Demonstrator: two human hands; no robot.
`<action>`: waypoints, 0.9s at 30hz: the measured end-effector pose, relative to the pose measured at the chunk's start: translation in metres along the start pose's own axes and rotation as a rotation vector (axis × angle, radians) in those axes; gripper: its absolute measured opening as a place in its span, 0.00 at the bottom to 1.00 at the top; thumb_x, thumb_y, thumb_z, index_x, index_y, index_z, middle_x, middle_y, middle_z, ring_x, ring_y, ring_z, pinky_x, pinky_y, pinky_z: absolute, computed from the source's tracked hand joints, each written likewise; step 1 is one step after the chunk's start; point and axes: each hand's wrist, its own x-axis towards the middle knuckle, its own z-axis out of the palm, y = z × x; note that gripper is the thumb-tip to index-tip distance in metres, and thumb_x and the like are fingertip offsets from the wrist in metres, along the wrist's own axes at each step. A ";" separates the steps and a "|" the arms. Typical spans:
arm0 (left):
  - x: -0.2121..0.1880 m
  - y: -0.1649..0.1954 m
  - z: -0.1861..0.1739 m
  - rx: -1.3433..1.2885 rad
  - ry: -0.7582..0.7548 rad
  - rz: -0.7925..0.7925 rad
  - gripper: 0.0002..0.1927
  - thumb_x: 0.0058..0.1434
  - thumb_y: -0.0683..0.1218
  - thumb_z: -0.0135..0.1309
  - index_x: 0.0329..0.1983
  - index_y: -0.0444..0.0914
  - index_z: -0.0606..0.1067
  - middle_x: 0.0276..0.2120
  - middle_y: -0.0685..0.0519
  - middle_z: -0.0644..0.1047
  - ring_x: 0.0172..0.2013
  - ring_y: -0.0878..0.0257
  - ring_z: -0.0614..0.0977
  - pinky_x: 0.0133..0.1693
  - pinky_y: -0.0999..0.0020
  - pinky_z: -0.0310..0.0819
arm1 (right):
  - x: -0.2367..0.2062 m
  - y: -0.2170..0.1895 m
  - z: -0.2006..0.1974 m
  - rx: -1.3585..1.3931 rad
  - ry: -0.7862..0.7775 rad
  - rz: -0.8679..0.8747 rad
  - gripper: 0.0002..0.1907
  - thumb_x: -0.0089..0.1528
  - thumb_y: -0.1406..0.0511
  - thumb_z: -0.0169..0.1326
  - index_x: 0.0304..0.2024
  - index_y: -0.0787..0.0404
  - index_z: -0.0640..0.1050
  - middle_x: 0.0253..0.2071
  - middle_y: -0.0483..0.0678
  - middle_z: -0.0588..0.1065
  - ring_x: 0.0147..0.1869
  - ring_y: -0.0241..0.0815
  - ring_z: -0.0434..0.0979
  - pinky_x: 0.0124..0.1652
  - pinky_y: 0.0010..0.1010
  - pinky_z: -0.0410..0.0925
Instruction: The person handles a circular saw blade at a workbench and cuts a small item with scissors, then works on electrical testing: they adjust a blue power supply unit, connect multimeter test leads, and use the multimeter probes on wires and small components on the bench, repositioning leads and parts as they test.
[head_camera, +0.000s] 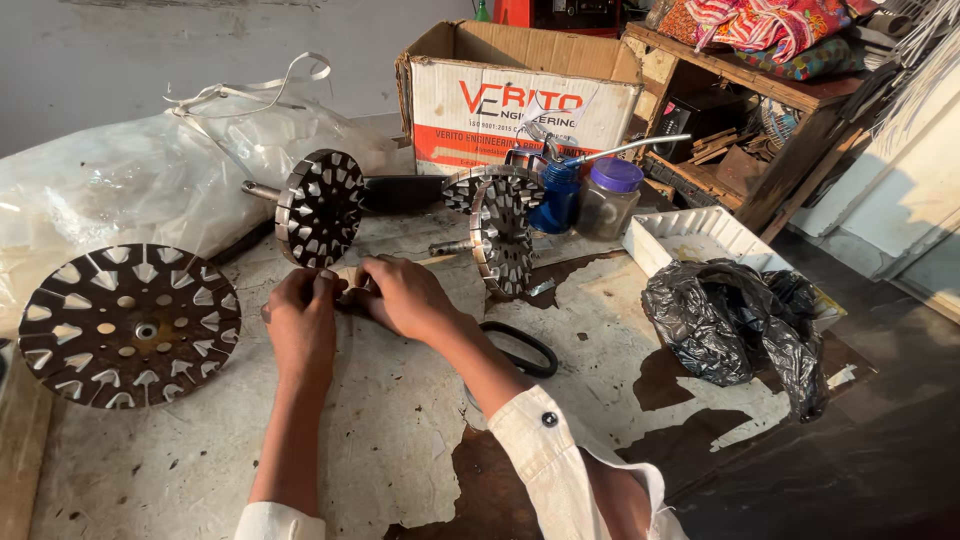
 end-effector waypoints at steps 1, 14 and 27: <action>0.000 0.000 0.001 0.050 0.014 -0.007 0.13 0.68 0.46 0.52 0.44 0.30 0.79 0.35 0.48 0.84 0.36 0.63 0.83 0.42 0.67 0.75 | -0.002 0.004 0.005 -0.028 -0.023 0.007 0.12 0.60 0.65 0.57 0.45 0.62 0.76 0.41 0.56 0.78 0.46 0.60 0.79 0.42 0.46 0.71; 0.003 -0.017 -0.001 0.391 0.050 0.194 0.15 0.66 0.48 0.55 0.40 0.29 0.78 0.33 0.38 0.82 0.34 0.46 0.84 0.41 0.54 0.76 | -0.005 -0.009 0.009 -0.017 -0.087 -0.013 0.26 0.51 0.74 0.56 0.54 0.69 0.73 0.47 0.61 0.76 0.50 0.62 0.77 0.45 0.46 0.72; 0.004 -0.021 0.002 0.370 -0.020 0.226 0.09 0.65 0.41 0.50 0.45 0.33 0.78 0.38 0.41 0.81 0.37 0.48 0.83 0.41 0.54 0.75 | 0.002 -0.034 -0.011 0.084 0.189 0.092 0.10 0.64 0.77 0.47 0.45 0.63 0.74 0.41 0.53 0.76 0.43 0.52 0.80 0.40 0.41 0.72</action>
